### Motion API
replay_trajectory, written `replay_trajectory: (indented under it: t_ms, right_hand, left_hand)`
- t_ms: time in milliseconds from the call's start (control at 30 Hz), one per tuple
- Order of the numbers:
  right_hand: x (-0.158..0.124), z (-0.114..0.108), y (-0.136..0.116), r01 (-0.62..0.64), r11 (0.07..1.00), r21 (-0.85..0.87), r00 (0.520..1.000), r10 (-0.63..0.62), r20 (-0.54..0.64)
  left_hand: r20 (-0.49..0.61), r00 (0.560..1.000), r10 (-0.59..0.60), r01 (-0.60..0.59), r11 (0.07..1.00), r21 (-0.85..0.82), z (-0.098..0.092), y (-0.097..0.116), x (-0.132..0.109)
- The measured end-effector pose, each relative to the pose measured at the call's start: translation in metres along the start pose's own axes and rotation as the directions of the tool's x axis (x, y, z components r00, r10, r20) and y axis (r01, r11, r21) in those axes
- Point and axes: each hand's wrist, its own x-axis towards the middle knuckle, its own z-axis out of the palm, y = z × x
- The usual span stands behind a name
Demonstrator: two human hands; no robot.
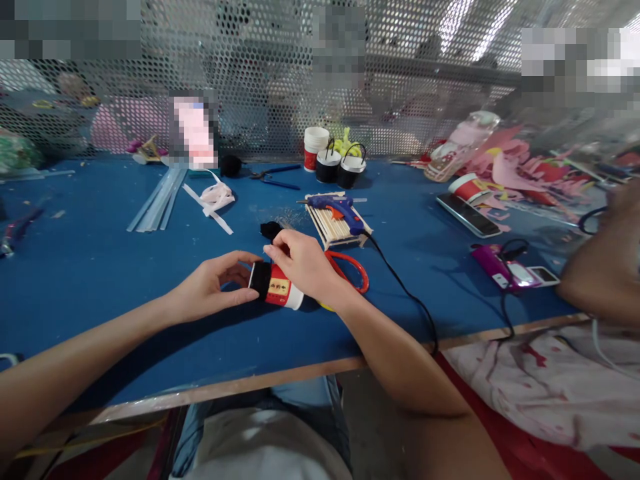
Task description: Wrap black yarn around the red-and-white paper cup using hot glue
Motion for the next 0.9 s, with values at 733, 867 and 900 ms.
replay_trajectory:
  t_ms: [733,867,900]
  right_hand:
    - [0.006,-0.006,-0.004,0.028,0.990,0.138,0.995,-0.042,0.093]
    - [0.011,-0.001,0.000,0.018,0.989,0.150,0.989,-0.040,0.146]
    - [0.012,0.000,0.001,0.018,0.989,0.149,0.989,-0.040,0.145]
  left_hand:
    - [0.102,0.916,0.388,-0.400,0.864,0.306,-0.006,0.002,0.001]
    - [0.151,0.921,0.358,-0.389,0.844,0.370,-0.008,0.006,-0.001]
    - [0.154,0.927,0.341,-0.375,0.848,0.376,-0.008,0.006,-0.001]
